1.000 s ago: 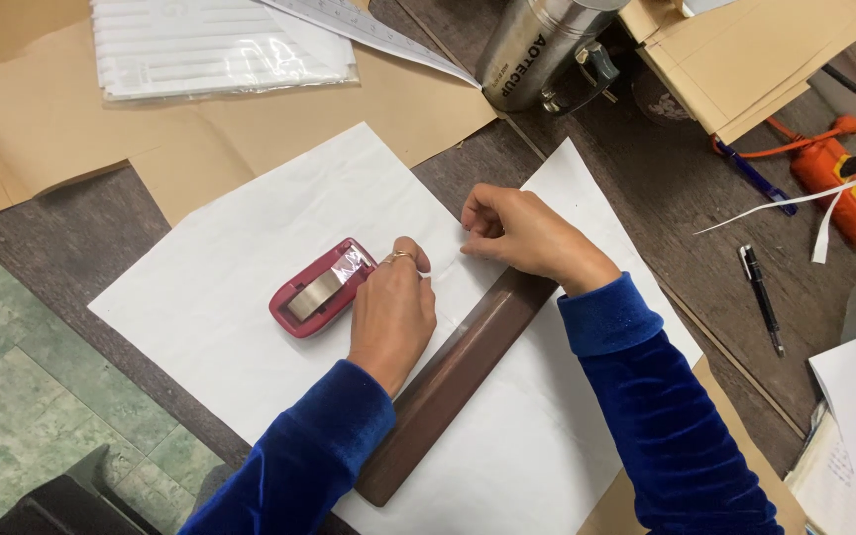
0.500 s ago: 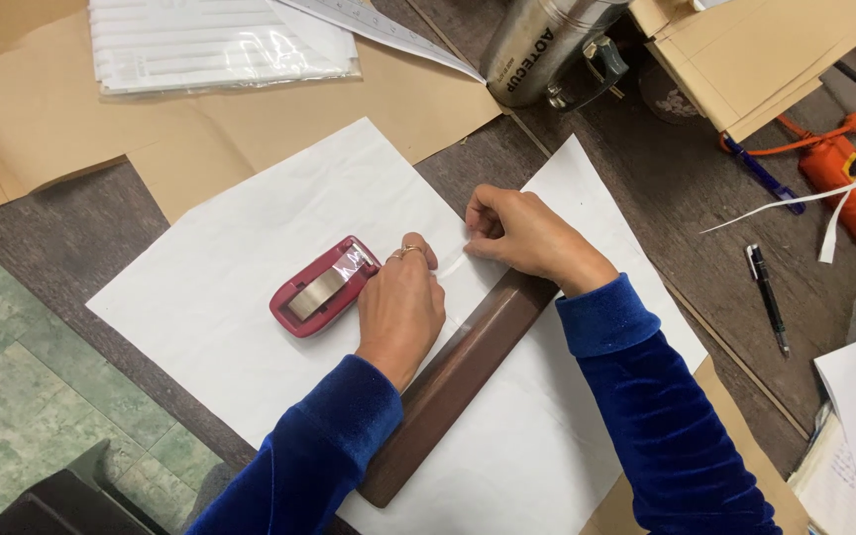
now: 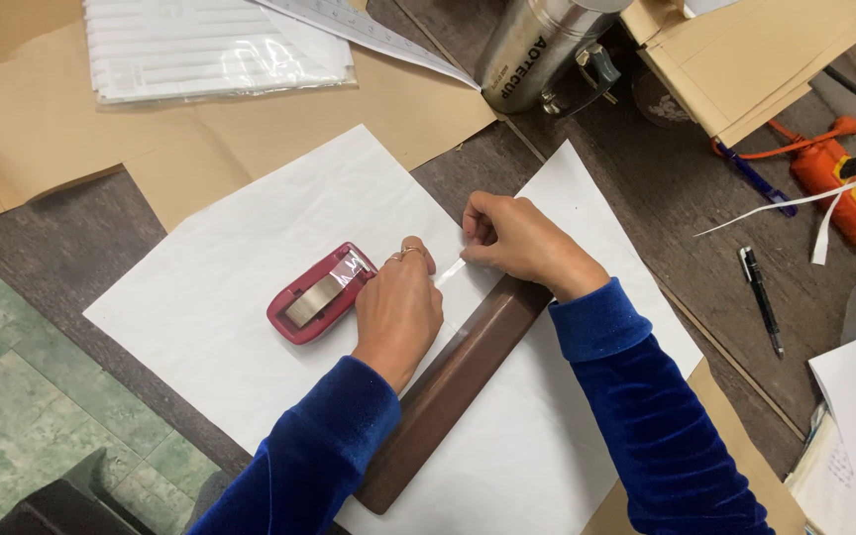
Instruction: The person uses a tape dispenser to apply clear tape to a white sheet of paper on a cluttered table. They smooth the tape with a wooden roller and use a ruler to align the paper before applying more tape.
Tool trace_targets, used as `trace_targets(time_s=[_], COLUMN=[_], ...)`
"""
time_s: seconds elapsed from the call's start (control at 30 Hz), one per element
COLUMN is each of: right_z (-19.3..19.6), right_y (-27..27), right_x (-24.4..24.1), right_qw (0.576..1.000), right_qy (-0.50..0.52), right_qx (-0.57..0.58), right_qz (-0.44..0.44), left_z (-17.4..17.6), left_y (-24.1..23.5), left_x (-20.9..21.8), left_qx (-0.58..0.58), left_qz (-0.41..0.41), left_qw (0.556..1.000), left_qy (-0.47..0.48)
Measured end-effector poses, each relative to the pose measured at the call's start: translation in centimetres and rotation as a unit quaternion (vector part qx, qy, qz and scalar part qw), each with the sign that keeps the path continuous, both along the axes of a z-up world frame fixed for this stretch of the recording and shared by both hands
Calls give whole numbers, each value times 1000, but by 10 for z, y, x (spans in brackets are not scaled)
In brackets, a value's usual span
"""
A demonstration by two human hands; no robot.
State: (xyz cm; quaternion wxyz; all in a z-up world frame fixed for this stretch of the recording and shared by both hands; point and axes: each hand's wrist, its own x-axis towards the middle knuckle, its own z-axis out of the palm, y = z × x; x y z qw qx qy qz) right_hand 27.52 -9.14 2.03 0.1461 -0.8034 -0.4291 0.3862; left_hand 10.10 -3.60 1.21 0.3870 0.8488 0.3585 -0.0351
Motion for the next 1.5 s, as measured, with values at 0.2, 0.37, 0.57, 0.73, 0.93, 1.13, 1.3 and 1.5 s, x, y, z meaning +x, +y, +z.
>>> trace_targets(time_s=[0.2,0.37,0.57,0.73,0.93,1.13,1.3,1.5], right_z=[8,13,-1,6,-7,13,14,0], right_y=[5,4,0,1,-2,-27,-95,-200], right_x=[-5,0,7,5,11,19,17,-56], right_qw=[999,997,996,996,996,988,931,886], right_qy=[-22,-59,-44,-34,-59,100,-34,-16], right_qx=[-22,-48,-56,-55,-47,63,265,179], right_qz=[-6,-29,-51,-53,-46,-104,-248,-427], left_z=[6,-32,-50,-47,-55,-32,-46,-109], left_y=[-3,-19,-31,-32,-30,-12,6,-4], left_x=[-2,-11,-22,-40,-59,-114,-208,-301], left_qx=[55,247,409,394,377,168,166,114], left_qz=[-50,-122,-154,-179,-177,-188,-66,126], left_qw=[997,960,895,899,906,963,950,986], left_qy=[26,-54,-92,-65,-69,-97,-257,-5])
